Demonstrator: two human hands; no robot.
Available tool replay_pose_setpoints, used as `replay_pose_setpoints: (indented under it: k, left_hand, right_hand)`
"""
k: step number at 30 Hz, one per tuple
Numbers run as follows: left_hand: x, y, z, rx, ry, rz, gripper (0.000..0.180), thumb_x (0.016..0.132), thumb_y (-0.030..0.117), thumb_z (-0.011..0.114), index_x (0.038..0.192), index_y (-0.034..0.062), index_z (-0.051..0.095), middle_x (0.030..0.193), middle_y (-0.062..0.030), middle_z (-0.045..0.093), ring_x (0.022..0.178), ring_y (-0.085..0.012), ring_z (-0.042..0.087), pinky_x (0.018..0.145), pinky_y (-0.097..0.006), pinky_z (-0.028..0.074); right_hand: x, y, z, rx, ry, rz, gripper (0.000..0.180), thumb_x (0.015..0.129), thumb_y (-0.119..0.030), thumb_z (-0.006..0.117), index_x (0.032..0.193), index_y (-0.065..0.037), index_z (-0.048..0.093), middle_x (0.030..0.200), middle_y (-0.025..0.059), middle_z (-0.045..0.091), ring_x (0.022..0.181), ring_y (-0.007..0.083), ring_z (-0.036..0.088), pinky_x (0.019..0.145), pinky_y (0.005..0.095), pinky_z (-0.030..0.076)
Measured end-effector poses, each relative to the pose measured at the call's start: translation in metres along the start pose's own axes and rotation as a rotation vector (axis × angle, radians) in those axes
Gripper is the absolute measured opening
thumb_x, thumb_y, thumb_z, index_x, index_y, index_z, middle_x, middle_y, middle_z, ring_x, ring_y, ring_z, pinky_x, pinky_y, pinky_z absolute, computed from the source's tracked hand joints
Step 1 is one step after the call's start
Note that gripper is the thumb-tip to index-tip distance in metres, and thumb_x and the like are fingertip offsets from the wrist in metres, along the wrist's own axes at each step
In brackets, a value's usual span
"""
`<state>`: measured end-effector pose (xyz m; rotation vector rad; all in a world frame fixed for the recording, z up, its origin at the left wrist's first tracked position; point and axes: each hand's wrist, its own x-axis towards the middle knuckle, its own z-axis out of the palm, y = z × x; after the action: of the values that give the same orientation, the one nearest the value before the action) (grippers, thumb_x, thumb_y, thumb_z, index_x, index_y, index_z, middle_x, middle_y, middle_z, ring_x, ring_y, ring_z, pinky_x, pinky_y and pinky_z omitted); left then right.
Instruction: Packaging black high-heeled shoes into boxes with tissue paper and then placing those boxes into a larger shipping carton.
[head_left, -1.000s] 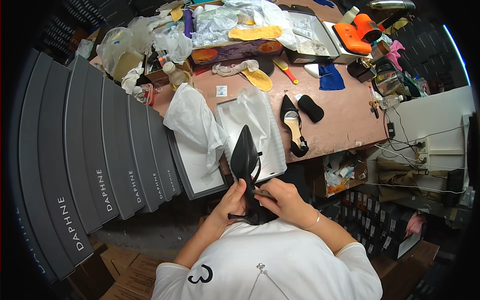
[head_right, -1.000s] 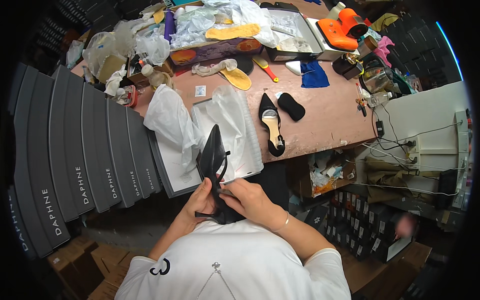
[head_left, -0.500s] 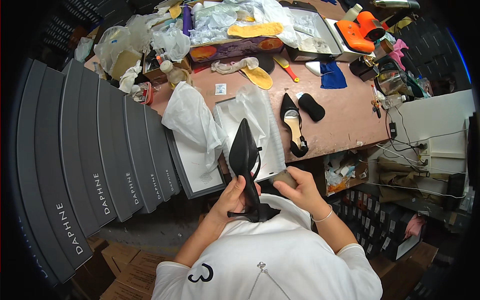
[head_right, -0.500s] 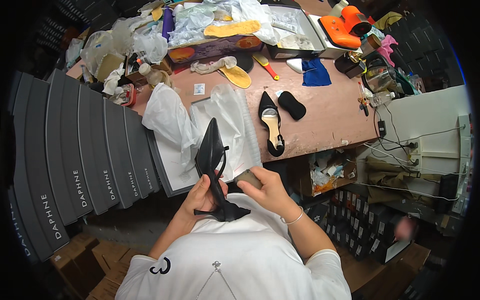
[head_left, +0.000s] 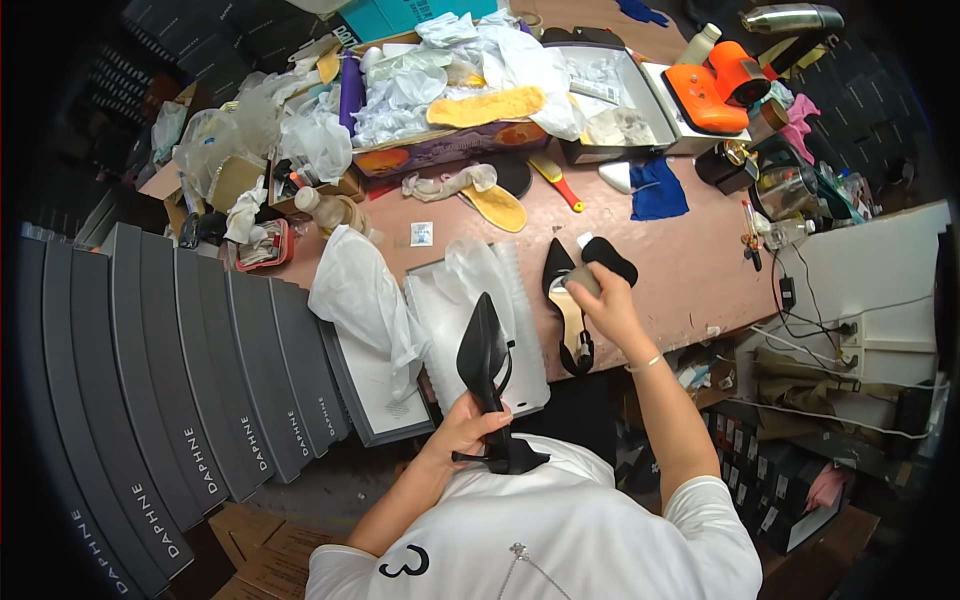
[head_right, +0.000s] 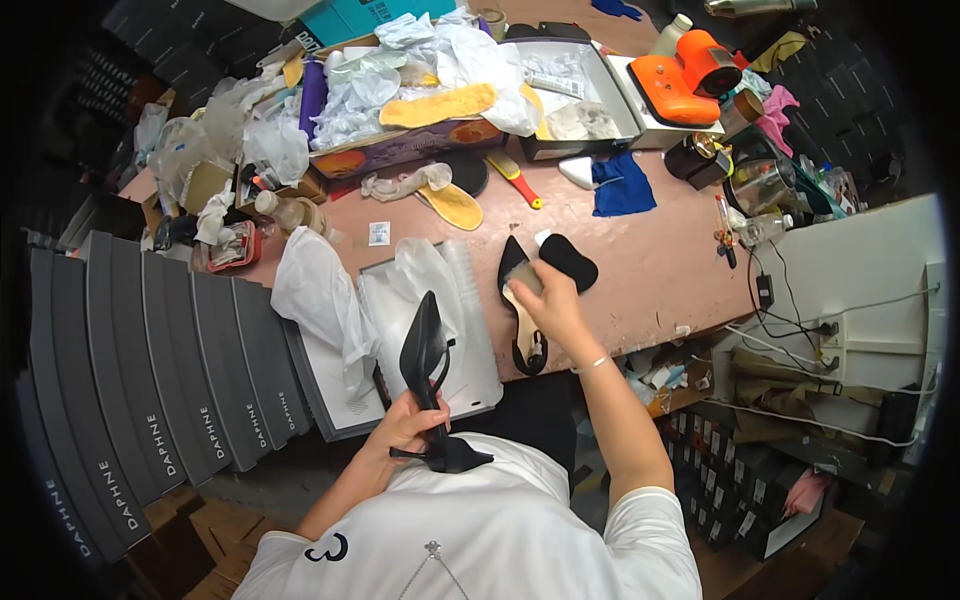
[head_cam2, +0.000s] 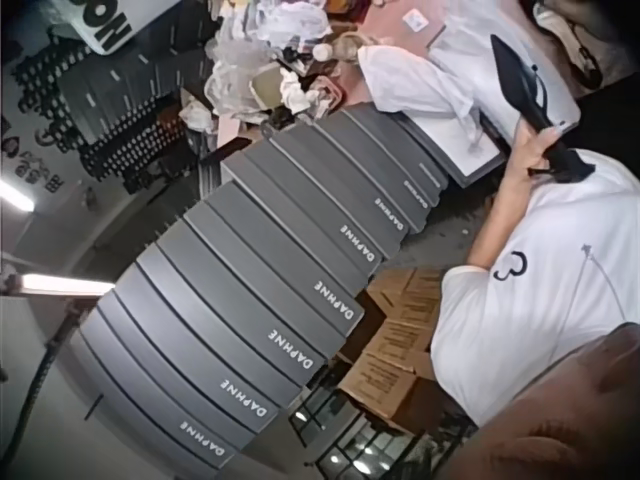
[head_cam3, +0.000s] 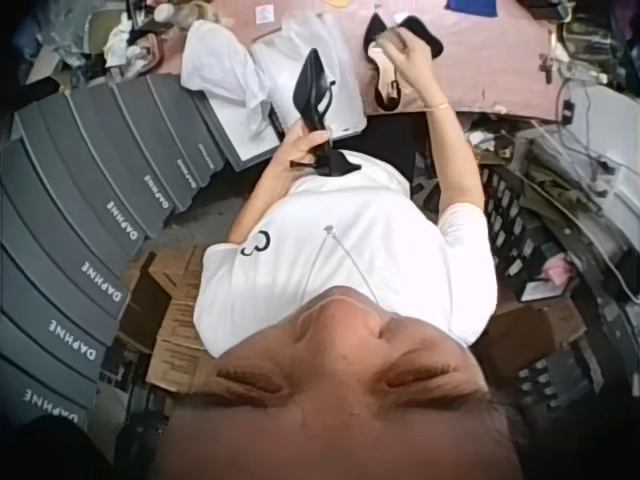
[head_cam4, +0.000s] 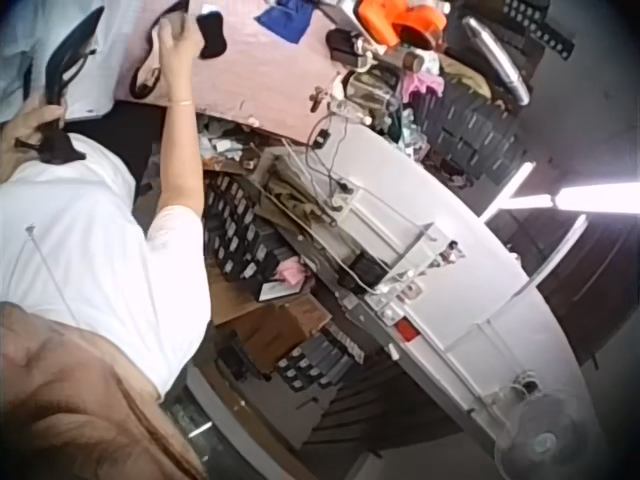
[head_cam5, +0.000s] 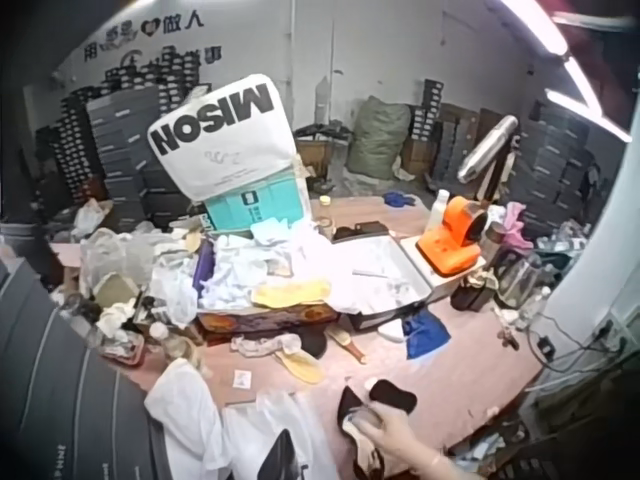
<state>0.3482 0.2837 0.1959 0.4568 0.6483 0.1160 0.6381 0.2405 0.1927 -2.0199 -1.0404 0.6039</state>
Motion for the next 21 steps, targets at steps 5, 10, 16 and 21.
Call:
replay_pose_setpoints:
  k: [5, 10, 16, 21]
  left_hand:
    - [0.001, 0.006, 0.004, 0.031, -0.014, -0.003, 0.059, 0.074, 0.003, 0.073, 0.121, 0.0104, 0.038, 0.086, -0.0085, 0.056, 0.081, -0.0173, 0.058, 0.07, -0.029, 0.048]
    - [-0.006, 0.001, -0.005, 0.016, -0.028, 0.1, 0.043, 0.079, 0.003, 0.068, 0.116, 0.011, 0.047, 0.087, -0.0089, 0.058, 0.084, -0.0204, 0.058, 0.076, -0.033, 0.048]
    - [-0.013, -0.008, -0.015, -0.108, -0.068, 0.227, 0.037, 0.088, 0.015, 0.064, 0.121, 0.0128, 0.047, 0.088, -0.0111, 0.058, 0.084, -0.0224, 0.058, 0.075, -0.035, 0.047]
    - [-0.018, 0.006, -0.021, -0.178, 0.048, 0.326, 0.035, 0.094, 0.038, 0.053, 0.116, 0.0101, 0.047, 0.082, -0.0102, 0.058, 0.078, -0.021, 0.056, 0.072, -0.035, 0.046]
  right_hand:
    - [0.086, 0.063, 0.029, -0.03, 0.093, 0.059, 0.029, 0.084, -0.022, 0.061, 0.096, 0.004, 0.056, 0.082, 0.0253, 0.062, 0.078, 0.0384, 0.063, 0.068, 0.0403, 0.048]
    - [0.107, 0.103, 0.065, 0.135, 0.118, 0.12, 0.04, 0.087, -0.02, 0.058, 0.119, 0.003, 0.053, 0.099, 0.0214, 0.064, 0.088, 0.0309, 0.064, 0.079, 0.0369, 0.049]
    - [0.036, 0.065, 0.058, 0.189, 0.119, 0.026, 0.034, 0.088, -0.014, 0.061, 0.117, 0.003, 0.057, 0.098, 0.0141, 0.064, 0.084, 0.02, 0.063, 0.077, 0.0287, 0.05]
    - [-0.056, 0.007, 0.058, 0.584, 0.002, 0.218, 0.026, 0.094, -0.017, 0.056, 0.112, 0.001, 0.06, 0.097, 0.0046, 0.064, 0.079, 0.0093, 0.06, 0.069, 0.0223, 0.048]
